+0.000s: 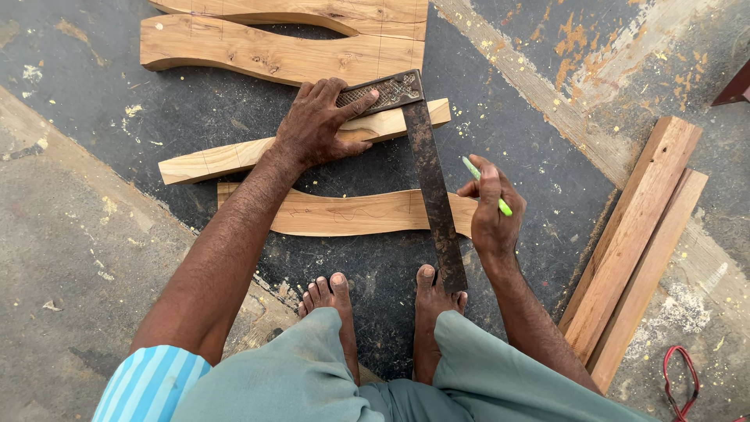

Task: The person kneels on the workshop floor marking curved wooden furniture parts with a green pencil. They measure pieces with a folding ruler, align a try square and a rasp against the wood to guide straight lines, reposition each piece, and stack the marked parts together.

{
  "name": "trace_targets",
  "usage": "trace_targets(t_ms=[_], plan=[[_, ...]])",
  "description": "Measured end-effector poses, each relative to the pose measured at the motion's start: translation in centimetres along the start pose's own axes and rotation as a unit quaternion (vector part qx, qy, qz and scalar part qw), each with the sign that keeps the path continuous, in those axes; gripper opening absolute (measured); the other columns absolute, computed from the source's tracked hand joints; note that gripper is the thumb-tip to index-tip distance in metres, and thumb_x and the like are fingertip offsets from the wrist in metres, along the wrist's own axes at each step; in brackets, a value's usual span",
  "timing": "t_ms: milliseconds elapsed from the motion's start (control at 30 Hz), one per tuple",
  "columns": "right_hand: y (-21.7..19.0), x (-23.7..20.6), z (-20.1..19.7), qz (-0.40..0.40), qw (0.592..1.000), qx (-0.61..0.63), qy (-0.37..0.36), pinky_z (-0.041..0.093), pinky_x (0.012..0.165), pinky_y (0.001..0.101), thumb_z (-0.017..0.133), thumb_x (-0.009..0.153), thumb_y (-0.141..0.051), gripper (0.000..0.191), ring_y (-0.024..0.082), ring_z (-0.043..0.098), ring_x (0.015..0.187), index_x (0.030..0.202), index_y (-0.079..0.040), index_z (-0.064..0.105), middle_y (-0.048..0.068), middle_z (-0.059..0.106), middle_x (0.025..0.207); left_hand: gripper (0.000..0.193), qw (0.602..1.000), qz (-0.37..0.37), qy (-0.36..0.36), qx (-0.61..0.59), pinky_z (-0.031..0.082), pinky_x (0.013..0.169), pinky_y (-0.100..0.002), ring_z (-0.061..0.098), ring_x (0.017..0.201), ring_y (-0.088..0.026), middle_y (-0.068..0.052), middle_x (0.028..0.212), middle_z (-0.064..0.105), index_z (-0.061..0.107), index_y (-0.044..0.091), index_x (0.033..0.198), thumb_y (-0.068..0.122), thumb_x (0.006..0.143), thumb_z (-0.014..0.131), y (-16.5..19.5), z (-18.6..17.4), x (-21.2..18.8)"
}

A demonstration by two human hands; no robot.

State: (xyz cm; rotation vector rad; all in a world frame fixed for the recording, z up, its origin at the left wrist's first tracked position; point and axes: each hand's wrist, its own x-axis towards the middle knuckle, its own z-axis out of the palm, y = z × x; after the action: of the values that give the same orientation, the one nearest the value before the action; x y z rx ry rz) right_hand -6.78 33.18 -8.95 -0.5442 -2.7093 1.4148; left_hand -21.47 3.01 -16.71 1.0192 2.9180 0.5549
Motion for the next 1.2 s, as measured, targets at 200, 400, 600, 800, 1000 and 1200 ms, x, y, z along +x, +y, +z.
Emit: trace_targets(t_ms=[200, 400, 600, 800, 1000, 1200], plan=[[-1.4, -1.2, 2.2, 0.022, 0.999, 0.011, -0.047, 0.06, 0.079, 0.0331, 0.065, 0.102, -0.024, 0.033, 0.016, 0.072, 0.091, 0.124, -0.001, 0.072, 0.014, 0.078, 0.103, 0.088, 1.0, 0.013, 0.021, 0.013, 0.043, 0.113, -0.051, 0.053, 0.127, -0.032, -0.016, 0.134, 0.049, 0.038, 0.037, 0.155, 0.066, 0.084, 0.081, -0.1, 0.3, 0.2], [-1.5, -1.9, 3.0, 0.031, 0.998, 0.054, -0.028, 0.06, 0.085, 0.028, 0.068, 0.097, -0.014, 0.03, 0.015, 0.073, 0.098, 0.123, 0.0, 0.072, 0.012, 0.078, 0.111, 0.086, 0.998, 0.045, 0.013, 0.046, 0.044, 0.111, -0.052, 0.052, 0.125, -0.035, -0.018, 0.14, 0.045, 0.036, 0.035, 0.158, 0.062, 0.088, 0.078, -0.2, 0.5, 0.5], [-1.9, -1.8, 2.9, 0.029, 0.998, 0.042, -0.037, 0.062, 0.08, 0.0274, 0.067, 0.098, -0.014, 0.029, 0.012, 0.073, 0.094, 0.124, -0.001, 0.072, 0.012, 0.078, 0.107, 0.084, 0.998, 0.036, 0.025, 0.052, 0.042, 0.111, -0.053, 0.049, 0.128, -0.036, -0.019, 0.14, 0.043, 0.036, 0.036, 0.154, 0.069, 0.086, 0.076, 0.8, 1.2, 1.4], [-2.3, -2.2, 2.9, 0.045, 0.998, 0.017, -0.041, 0.06, 0.077, 0.027, 0.068, 0.097, -0.014, 0.03, 0.011, 0.072, 0.088, 0.124, -0.001, 0.072, 0.01, 0.077, 0.102, 0.084, 0.992, 0.079, 0.078, 0.069, 0.042, 0.109, -0.052, 0.048, 0.126, -0.034, -0.018, 0.143, 0.042, 0.039, 0.042, 0.159, 0.073, 0.088, 0.072, 1.7, 2.6, 2.7], [-2.6, -2.4, 2.7, 0.069, 0.996, 0.016, -0.053, 0.059, 0.076, 0.0271, 0.067, 0.098, -0.015, 0.031, 0.01, 0.07, 0.086, 0.126, -0.002, 0.071, 0.009, 0.077, 0.097, 0.082, 0.989, 0.091, 0.091, 0.073, 0.04, 0.11, -0.051, 0.048, 0.124, -0.032, -0.017, 0.14, 0.043, 0.043, 0.041, 0.161, 0.074, 0.092, 0.072, 1.7, 2.0, 2.4], [-1.9, -2.4, 2.8, 0.098, 0.991, 0.069, -0.057, 0.058, 0.074, 0.027, 0.067, 0.098, -0.014, 0.031, 0.01, 0.067, 0.084, 0.125, -0.001, 0.072, 0.008, 0.075, 0.097, 0.082, 0.99, 0.099, 0.072, 0.075, 0.04, 0.11, -0.051, 0.048, 0.124, -0.033, -0.018, 0.141, 0.043, 0.043, 0.039, 0.161, 0.069, 0.092, 0.074, 1.9, 2.0, 2.5]])
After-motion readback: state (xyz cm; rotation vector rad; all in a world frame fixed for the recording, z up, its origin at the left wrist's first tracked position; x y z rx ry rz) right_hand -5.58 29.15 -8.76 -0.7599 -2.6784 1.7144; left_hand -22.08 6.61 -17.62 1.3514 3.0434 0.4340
